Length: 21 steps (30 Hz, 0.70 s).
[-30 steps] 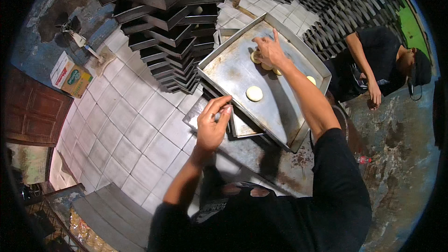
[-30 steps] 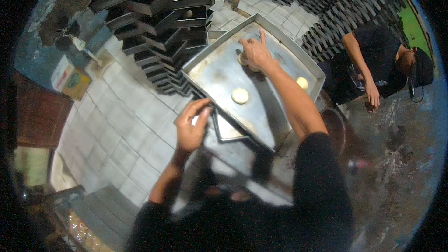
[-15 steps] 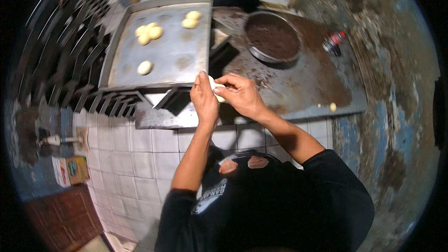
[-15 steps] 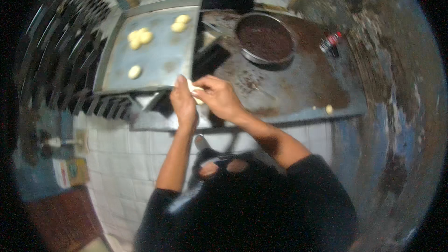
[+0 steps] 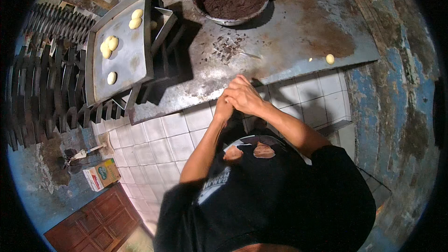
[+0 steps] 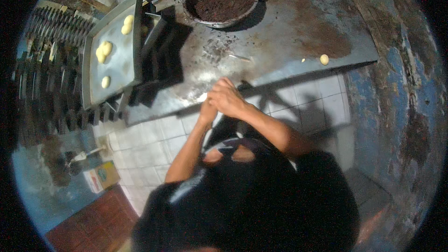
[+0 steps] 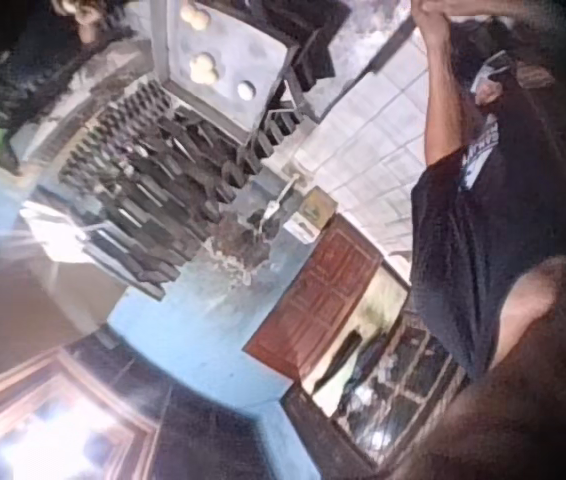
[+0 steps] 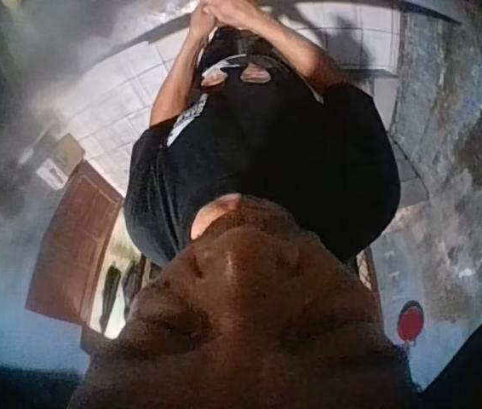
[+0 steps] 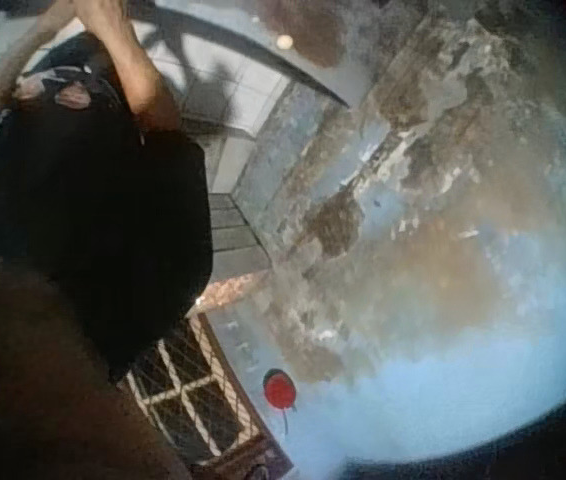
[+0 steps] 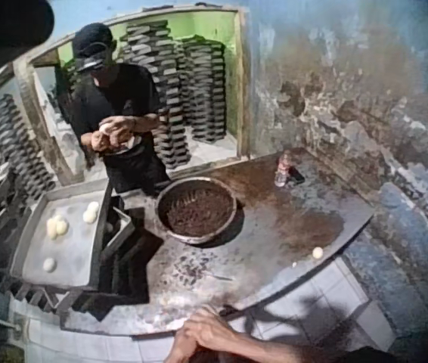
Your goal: The person flattens pieces of dough by hand, uses a spoon to add dark filling from a bowl, seals the dough around the filling, and places the formed buns onto a metal tray.
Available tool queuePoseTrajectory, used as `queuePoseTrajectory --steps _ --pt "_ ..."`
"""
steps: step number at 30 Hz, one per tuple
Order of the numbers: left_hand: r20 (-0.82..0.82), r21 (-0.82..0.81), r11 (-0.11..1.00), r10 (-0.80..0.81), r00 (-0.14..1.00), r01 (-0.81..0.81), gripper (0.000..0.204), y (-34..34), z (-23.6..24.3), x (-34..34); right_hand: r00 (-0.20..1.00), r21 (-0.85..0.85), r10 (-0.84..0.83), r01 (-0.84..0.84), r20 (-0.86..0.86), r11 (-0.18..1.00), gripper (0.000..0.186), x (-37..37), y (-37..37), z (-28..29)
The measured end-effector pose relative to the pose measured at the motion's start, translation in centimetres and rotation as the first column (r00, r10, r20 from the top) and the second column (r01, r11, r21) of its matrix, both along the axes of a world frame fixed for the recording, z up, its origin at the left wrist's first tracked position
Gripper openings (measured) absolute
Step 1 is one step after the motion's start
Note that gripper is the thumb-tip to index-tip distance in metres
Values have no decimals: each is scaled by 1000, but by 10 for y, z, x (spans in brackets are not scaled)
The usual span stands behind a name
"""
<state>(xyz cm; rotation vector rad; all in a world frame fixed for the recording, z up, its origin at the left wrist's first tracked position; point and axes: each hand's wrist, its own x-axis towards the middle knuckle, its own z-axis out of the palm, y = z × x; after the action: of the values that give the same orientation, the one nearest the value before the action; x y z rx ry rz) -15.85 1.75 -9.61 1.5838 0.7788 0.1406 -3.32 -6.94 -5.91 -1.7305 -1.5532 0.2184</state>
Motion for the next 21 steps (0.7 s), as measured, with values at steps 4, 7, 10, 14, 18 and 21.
queuePoseTrajectory --steps 4,7,10,14,18,21 --pt "120 -583 803 235 964 -123 31 26 23 31 805 -208 -357 291 -475 934 12 91 44 -42" --pt "251 -522 852 194 948 -36 54 60 39 62 847 -300 -511 530 146 793 15 133 63 -107" --pt "207 -501 863 196 959 -68 57 102 34 88 935 -445 -155 292 319 847 19 138 72 -157" --pt "208 -257 958 183 961 -127 50 157 41 116 858 -548 -348 95 -378 831 16 161 111 -37" --pt "221 -149 975 193 956 -163 56 209 33 151 946 -253 -310 279 -92 926 22 247 182 -3" --pt "253 -62 978 209 945 -200 63 234 47 186 957 -569 -248 290 152 770 21 287 242 -42"
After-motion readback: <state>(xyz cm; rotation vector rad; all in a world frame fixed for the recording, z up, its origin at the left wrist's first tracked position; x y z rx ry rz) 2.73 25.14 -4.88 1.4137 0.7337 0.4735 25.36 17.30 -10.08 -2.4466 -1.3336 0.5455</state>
